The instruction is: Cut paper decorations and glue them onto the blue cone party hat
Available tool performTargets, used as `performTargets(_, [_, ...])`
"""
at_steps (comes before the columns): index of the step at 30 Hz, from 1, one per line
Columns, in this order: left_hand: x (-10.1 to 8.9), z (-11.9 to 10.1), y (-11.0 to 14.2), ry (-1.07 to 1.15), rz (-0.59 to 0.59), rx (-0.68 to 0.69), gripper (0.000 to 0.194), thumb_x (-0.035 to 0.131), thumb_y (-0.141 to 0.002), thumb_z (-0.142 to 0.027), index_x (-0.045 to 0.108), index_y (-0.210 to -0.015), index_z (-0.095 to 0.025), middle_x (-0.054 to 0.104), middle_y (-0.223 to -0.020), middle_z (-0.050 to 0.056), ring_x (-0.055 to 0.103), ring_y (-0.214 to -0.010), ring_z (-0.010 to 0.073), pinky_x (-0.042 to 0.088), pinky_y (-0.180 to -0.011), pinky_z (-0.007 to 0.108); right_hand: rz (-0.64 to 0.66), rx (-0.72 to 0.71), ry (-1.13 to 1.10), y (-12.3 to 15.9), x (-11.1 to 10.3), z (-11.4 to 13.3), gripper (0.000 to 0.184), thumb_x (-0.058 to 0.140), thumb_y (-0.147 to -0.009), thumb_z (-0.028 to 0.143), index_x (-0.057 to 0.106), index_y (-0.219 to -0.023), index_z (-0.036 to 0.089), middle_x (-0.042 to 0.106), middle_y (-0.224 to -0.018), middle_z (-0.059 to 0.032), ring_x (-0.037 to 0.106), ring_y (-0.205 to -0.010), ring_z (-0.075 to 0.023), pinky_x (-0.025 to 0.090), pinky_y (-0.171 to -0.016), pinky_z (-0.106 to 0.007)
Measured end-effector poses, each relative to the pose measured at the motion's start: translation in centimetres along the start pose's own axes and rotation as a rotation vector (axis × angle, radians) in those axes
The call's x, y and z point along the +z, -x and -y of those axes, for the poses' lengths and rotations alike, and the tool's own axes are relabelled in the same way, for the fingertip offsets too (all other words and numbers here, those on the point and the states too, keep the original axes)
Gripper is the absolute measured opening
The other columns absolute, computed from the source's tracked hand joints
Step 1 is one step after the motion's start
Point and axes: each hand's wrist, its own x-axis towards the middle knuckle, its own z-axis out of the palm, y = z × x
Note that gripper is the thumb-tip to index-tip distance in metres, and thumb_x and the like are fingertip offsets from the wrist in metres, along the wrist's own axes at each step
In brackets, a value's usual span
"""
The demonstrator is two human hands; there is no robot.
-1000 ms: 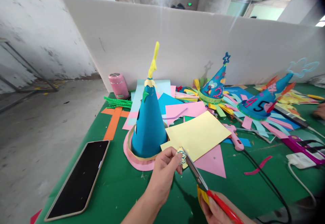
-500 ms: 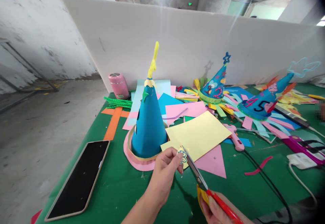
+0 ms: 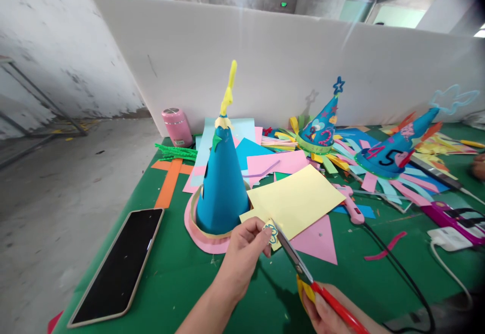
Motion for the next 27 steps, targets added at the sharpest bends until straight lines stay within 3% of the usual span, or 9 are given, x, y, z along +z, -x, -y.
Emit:
performTargets(7, [-0.1, -0.2, 0.0, -0.022, 0.017, -0.002, 0.023, 0.061, -0.072, -0.029, 0.050, -0.056, -0.016, 0.045, -0.046, -0.004, 0.038, -0.047, 0.0078, 0.032, -0.050, 0.020, -0.052, 0.136, -0.259, 0.4, -1.7, -2.5, 0.046, 0.062, -0.061, 0.058, 0.055, -0.077, 0.015, 0.035, -0.058, 0.0058, 0.028, -0.045, -0.0041, 0.027, -0.038, -0.012])
performTargets(14, [-0.1, -0.2, -0.1, -0.020, 0.019, -0.013, 0.023, 0.062, -0.071, -0.028, 0.050, -0.056, -0.016, 0.043, -0.048, -0.005, 0.038, -0.046, 0.0070, 0.032, -0.049, 0.020, -0.038, 0.361, -0.552, 0.4, -2.3, -3.6, 0.049, 0.070, -0.051, 0.056, 0.060, -0.076, 0.015, 0.027, -0.054, 0.0086, 0.021, -0.040, -0.0011, 0.025, -0.036, -0.009])
performTargets(19, [-0.2, -0.2, -0.1, -0.023, 0.003, 0.002, 0.022, 0.061, -0.071, -0.027, 0.049, -0.056, -0.016, 0.042, -0.047, -0.005, 0.038, -0.046, 0.0069, 0.032, -0.049, 0.020, -0.058, 0.349, -0.538, 0.7, -2.7, -4.1, 0.053, 0.070, -0.054, 0.054, 0.059, -0.091, 0.017, 0.035, -0.056, 0.0078, 0.027, -0.041, -0.0018, 0.029, -0.037, -0.009])
performTargets(27, [-0.4, -0.1, -0.2, -0.007, -0.013, 0.012, 0.020, 0.059, -0.073, -0.024, 0.048, -0.057, -0.016, 0.042, -0.048, -0.005, 0.040, -0.047, 0.0074, 0.033, -0.050, 0.020, -0.053, 0.153, -0.294, 0.6, -1.5, -2.0, 0.040, 0.066, -0.059, 0.053, 0.056, -0.069, 0.015, 0.043, -0.061, 0.0037, 0.042, -0.056, -0.0057, 0.038, -0.049, -0.012])
